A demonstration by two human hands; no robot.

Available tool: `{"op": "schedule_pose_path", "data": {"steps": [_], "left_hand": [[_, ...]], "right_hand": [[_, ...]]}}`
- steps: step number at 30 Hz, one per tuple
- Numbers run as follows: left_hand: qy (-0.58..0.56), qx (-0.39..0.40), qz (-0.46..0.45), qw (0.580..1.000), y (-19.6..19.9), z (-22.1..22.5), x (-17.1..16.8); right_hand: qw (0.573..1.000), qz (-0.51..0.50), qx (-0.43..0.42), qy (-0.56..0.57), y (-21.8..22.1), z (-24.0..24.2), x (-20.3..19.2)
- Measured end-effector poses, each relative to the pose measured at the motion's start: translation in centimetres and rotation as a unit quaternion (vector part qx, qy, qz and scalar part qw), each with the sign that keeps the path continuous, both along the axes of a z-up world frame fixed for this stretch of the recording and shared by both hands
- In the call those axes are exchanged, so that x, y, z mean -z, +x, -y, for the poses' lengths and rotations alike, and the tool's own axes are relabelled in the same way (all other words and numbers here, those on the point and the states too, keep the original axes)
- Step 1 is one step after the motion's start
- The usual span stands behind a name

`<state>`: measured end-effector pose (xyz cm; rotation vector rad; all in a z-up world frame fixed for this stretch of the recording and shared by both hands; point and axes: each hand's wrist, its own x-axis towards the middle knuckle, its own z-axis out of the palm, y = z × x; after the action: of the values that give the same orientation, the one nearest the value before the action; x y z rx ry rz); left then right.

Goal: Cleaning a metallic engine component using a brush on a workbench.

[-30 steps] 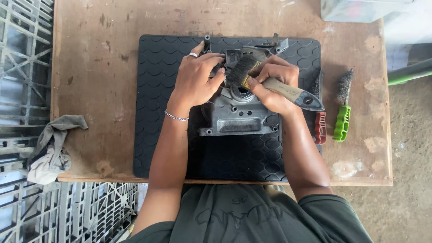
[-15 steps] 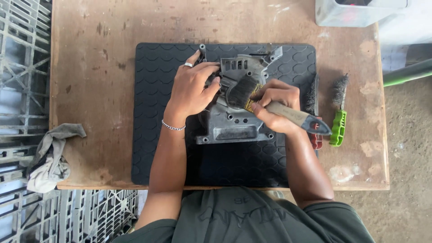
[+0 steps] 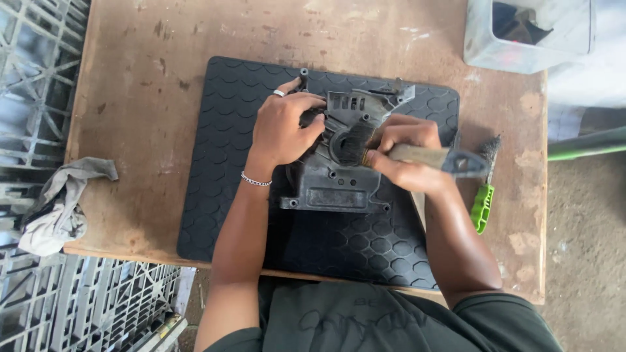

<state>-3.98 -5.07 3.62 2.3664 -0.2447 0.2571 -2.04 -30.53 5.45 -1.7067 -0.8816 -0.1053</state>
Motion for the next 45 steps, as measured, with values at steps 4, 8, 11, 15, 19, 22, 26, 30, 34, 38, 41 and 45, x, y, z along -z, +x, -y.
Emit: {"op": "schedule_pose_path", "data": {"steps": [4,8,11,15,19,22,26,30,34,38,41,45], "left_hand": [[0.029,-0.030,0.003,0.999,0.2,0.0,1.3],[0.041,-0.032,0.014,0.999,0.3,0.1,1.4],[0.039,-0.014,0.011,0.999,0.4,0.3,-0.8],[0.042,0.013,-0.015,0.999,0.5,0.3,-1.2],[0.041,0.037,-0.009,0.998,1.2,-0.3,-0.5],[0.077,0.020,0.024,0.997,1.8,-0.2,-0.3],[0.081,-0.007,0.032,0.996,1.8,0.0,-0.4],[0.056,0.006,0.032,0.998,1.6,-0.1,-1.0],[0.053,0.012,0.025,0.998,1.5,-0.4,-1.4],[0.024,0.025,0.025,0.999,1.3,-0.4,-2.1],[0.020,0.021,0.027,0.999,1.4,-0.3,-1.7],[0.045,0.004,0.020,0.999,1.5,-0.3,-0.9]], "right_hand": [[1.000,0.014,0.005,0.001,2.1,-1.0,-0.6],[0.997,0.041,0.068,0.016,2.6,-3.2,-0.5],[0.991,0.050,0.121,-0.002,2.6,-3.8,-0.5],[0.993,-0.009,0.117,-0.018,0.9,-3.8,-1.8],[0.993,-0.029,0.113,-0.004,1.2,-3.7,-1.8],[0.993,-0.053,0.109,0.000,1.3,-3.5,-1.9],[0.992,-0.050,0.117,-0.003,0.7,-3.8,-2.4],[0.987,-0.046,0.153,-0.028,-0.6,-4.2,-1.8],[0.988,-0.061,0.144,-0.018,-1.7,-3.8,-1.4],[0.996,-0.066,0.057,-0.012,-2.6,-3.9,-2.0],[0.998,-0.064,0.005,-0.011,-2.2,-3.6,-1.8],[0.998,-0.050,-0.044,0.016,-0.4,-2.5,-0.5]]}}
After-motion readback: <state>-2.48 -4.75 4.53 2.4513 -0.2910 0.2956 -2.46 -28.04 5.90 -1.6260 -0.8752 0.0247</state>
